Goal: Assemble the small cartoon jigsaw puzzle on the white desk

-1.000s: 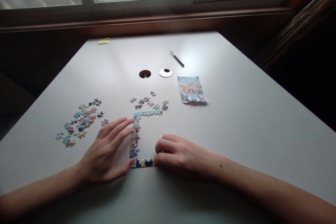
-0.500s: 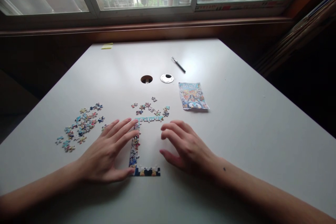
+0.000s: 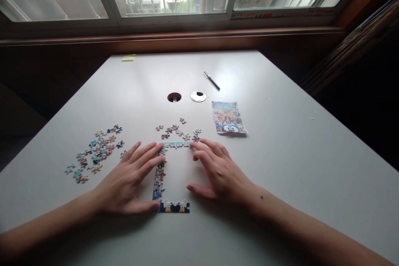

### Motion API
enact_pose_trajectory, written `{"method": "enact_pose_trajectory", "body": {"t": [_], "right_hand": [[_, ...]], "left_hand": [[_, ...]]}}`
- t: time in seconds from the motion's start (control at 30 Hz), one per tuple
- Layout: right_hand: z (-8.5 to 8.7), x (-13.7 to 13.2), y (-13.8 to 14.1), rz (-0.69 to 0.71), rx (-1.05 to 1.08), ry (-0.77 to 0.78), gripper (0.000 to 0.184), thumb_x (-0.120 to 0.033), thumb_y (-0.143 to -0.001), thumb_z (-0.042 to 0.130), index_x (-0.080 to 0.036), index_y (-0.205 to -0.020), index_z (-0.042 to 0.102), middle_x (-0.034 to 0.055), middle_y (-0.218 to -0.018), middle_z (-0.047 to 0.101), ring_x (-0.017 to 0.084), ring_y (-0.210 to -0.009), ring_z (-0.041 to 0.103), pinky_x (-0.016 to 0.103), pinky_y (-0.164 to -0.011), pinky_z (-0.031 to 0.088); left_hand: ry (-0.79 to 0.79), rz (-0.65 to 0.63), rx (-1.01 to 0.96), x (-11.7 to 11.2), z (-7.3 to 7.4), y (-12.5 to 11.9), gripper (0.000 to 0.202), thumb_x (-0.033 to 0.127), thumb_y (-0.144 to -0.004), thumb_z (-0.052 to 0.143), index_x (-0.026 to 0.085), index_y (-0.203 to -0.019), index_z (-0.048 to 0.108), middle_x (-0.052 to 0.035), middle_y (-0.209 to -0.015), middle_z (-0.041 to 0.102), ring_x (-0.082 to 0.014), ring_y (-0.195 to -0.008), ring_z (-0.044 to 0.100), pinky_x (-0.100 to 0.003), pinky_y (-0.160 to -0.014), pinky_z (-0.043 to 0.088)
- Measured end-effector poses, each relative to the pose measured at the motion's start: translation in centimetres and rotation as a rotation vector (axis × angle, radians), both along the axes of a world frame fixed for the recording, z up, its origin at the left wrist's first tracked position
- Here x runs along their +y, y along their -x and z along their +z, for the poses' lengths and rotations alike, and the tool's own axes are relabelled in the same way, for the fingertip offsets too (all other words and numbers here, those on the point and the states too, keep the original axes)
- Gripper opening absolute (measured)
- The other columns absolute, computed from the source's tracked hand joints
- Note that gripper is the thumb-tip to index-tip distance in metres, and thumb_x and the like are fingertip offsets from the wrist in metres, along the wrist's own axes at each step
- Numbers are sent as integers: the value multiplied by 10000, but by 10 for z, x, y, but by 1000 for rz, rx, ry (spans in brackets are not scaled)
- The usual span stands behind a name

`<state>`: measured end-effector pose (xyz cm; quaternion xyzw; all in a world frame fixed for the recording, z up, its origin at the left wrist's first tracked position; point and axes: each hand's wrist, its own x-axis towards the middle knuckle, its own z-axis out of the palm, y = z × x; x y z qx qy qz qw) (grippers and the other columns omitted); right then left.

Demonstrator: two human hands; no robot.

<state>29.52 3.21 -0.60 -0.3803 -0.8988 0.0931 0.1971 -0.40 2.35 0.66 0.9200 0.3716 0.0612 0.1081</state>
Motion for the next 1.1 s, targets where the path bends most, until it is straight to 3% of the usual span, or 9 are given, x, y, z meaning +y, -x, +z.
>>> {"method": "enact_pose_trajectory", "body": {"t": [0.1,0.2,0.33,0.47,0.7,0.9,1.1], "right_hand": [[2,5,-3,-165,83,-123,294,-362,-843,652,-216,-1044,495,148,-1338,573,335,-1270,486,524,-1030,404],[-1,11,-8,-292,76,-150,178,-292,-881,589,-210,-1030,538,129,-1242,622,319,-1197,534,531,-1025,398],[-5,14,-10,-227,-29,-63,345,-305,-901,556,-197,-1229,541,139,-1378,548,336,-1302,450,549,-1077,363],[-4,12,-8,-215,-44,-35,394,-302,-899,552,-196,-1278,536,148,-1411,519,337,-1335,418,557,-1087,357],[-2,11,-8,-221,-65,-5,364,-321,-914,534,-190,-1253,558,143,-1414,512,330,-1334,414,543,-1084,365],[-4,10,-8,-244,-143,-11,502,-346,-947,493,-207,-1428,458,116,-1487,461,334,-1368,367,550,-1113,322],[-2,10,-6,-244,-146,-3,482,-354,-946,492,-217,-1408,493,108,-1483,475,340,-1367,372,554,-1113,317]], "left_hand": [[-43,-21,-52,-1,1,2,843,688,-781,591,206,-1443,391,-130,-1617,212,-378,-1477,209,-580,-1216,78],[-96,-79,-126,-4,3,4,701,548,-813,610,214,-1400,419,-134,-1559,342,-364,-1437,294,-576,-1205,120],[-129,-126,-272,-9,2,4,535,352,-796,637,220,-1294,493,-131,-1331,563,-323,-1254,483,-547,-1125,283],[-147,-140,-340,-10,0,4,459,286,-779,644,212,-1221,542,-122,-1149,613,-301,-1087,524,-495,-987,394],[-142,-170,-349,-11,2,3,335,239,-774,655,192,-1100,592,-102,-1034,627,-269,-988,537,-456,-929,405],[-135,-191,-325,-12,1,3,312,232,-806,633,199,-1113,584,-96,-1027,646,-254,-982,556,-451,-940,405],[-131,-189,-311,-11,0,3,322,222,-800,632,209,-1118,584,-93,-1034,651,-253,-985,572,-437,-930,416]]}}
